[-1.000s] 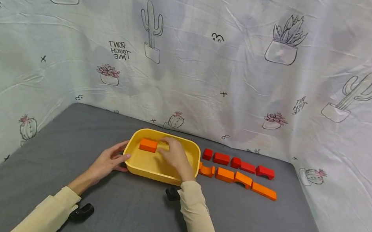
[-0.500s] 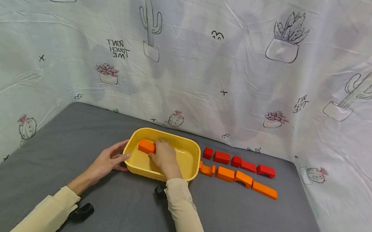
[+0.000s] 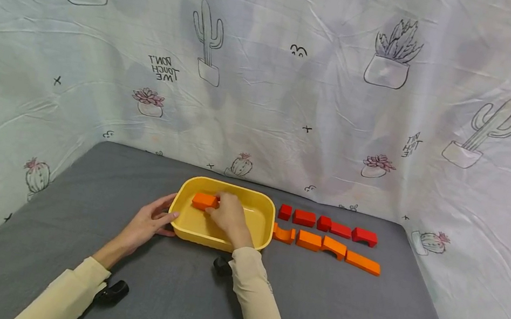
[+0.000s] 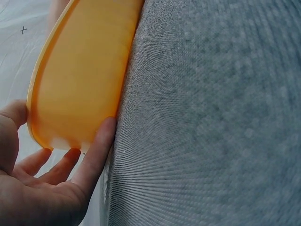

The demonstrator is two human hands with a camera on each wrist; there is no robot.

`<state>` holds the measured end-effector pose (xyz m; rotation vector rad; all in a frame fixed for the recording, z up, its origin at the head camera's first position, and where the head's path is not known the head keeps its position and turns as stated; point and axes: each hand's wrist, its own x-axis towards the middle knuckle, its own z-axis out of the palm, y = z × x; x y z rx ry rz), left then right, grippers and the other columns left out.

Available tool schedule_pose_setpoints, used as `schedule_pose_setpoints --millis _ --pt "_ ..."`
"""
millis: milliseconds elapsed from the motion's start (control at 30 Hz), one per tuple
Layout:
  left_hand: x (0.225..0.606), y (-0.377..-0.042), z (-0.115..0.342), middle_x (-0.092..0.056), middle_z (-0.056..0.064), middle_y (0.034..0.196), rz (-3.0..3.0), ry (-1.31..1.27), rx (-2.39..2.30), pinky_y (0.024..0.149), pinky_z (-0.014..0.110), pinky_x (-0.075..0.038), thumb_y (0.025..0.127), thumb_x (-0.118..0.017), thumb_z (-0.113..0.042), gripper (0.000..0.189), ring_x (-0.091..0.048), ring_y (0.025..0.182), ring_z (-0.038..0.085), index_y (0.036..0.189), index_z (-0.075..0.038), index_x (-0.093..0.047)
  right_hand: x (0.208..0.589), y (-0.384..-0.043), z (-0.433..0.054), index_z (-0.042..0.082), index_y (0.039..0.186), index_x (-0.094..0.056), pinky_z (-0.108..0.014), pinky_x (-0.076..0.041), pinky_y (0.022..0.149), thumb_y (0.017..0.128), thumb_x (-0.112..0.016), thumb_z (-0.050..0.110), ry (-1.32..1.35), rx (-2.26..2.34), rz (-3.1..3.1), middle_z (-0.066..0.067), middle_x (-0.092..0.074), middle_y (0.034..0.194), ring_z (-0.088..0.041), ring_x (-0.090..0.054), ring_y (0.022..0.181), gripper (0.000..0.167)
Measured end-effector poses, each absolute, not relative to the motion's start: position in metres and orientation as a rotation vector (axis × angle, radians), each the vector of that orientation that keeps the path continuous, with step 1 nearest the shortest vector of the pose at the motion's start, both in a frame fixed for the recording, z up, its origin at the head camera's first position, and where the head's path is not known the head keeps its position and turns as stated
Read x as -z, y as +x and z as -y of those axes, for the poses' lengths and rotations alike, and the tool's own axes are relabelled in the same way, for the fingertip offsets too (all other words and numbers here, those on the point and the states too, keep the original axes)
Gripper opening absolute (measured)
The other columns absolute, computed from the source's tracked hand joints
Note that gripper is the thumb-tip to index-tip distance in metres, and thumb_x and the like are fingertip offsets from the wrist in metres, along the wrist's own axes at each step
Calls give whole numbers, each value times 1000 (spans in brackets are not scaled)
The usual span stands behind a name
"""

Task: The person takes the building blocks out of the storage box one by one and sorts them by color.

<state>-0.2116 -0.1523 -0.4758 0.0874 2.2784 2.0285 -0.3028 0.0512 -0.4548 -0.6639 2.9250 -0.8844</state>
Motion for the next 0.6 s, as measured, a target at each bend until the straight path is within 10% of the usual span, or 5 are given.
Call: schedule_pose_setpoints --millis 233,600 --pt "477 -211 152 -34 19 154 -2276 83 -2026 81 44 -59 100 -60 -24 64 -54 121 39 155 -13 -29 449 -297 -52 3 103 -70 -27 -50 69 84 -79 14 -762 993 -2941 -6 -69 90 -17 -57 76 24" --pt "476 -211 151 -35 22 152 -2270 102 -2044 79 44 -59 99 -61 -23 64 -53 121 40 154 -11 -31 449 -287 -78 5 109 -73 -33 -56 79 83 -78 10 -720 1101 -2969 -6 -72 100 -20 -63 87 26"
